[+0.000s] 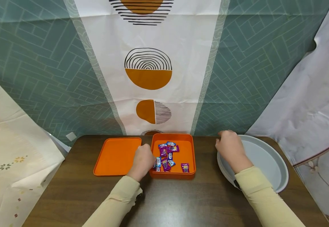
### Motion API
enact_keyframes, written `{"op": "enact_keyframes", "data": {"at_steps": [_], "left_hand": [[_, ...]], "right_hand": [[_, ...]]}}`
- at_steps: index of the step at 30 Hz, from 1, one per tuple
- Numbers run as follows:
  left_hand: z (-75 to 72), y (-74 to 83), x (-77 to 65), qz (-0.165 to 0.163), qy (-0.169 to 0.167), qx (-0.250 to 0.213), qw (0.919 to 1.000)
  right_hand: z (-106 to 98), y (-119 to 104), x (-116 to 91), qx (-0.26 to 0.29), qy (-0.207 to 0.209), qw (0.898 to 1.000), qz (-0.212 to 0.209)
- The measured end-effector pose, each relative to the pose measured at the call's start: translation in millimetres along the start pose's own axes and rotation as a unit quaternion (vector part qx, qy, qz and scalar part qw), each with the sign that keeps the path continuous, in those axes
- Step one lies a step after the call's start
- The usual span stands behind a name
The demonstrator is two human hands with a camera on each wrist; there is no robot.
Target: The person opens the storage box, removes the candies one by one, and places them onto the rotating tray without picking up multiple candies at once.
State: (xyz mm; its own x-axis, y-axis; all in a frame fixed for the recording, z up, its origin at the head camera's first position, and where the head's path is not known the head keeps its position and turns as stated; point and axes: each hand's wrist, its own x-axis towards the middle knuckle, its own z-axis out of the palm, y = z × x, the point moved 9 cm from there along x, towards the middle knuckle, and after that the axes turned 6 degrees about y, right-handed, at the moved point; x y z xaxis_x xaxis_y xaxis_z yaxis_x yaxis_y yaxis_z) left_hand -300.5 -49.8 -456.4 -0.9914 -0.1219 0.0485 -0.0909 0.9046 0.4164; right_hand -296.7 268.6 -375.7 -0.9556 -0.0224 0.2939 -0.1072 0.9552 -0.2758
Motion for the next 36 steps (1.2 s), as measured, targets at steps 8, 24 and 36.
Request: {"op": "enact_keyframes", "data": {"at_steps": [8, 24, 36], "left_hand": [[-0.7, 0.6, -1.9, 0.007, 0.01, -0.006, 0.9999], [1.3, -1.0, -4.1, 0.003, 0.003, -0.013, 0.9999], [-2.4, 3.4, -4.8, 0.011, 0.013, -0.023, 0.9996]], "right_hand": [[-2.3, -62.8, -5.2, 0.026, 0.033, 0.998, -0.053], [86.8, -129.2, -34.7, 0.052, -0.205, 0.973, -0.088], [103.5, -130.1, -39.8, -0.007, -0.215, 0.974, -0.067]]}}
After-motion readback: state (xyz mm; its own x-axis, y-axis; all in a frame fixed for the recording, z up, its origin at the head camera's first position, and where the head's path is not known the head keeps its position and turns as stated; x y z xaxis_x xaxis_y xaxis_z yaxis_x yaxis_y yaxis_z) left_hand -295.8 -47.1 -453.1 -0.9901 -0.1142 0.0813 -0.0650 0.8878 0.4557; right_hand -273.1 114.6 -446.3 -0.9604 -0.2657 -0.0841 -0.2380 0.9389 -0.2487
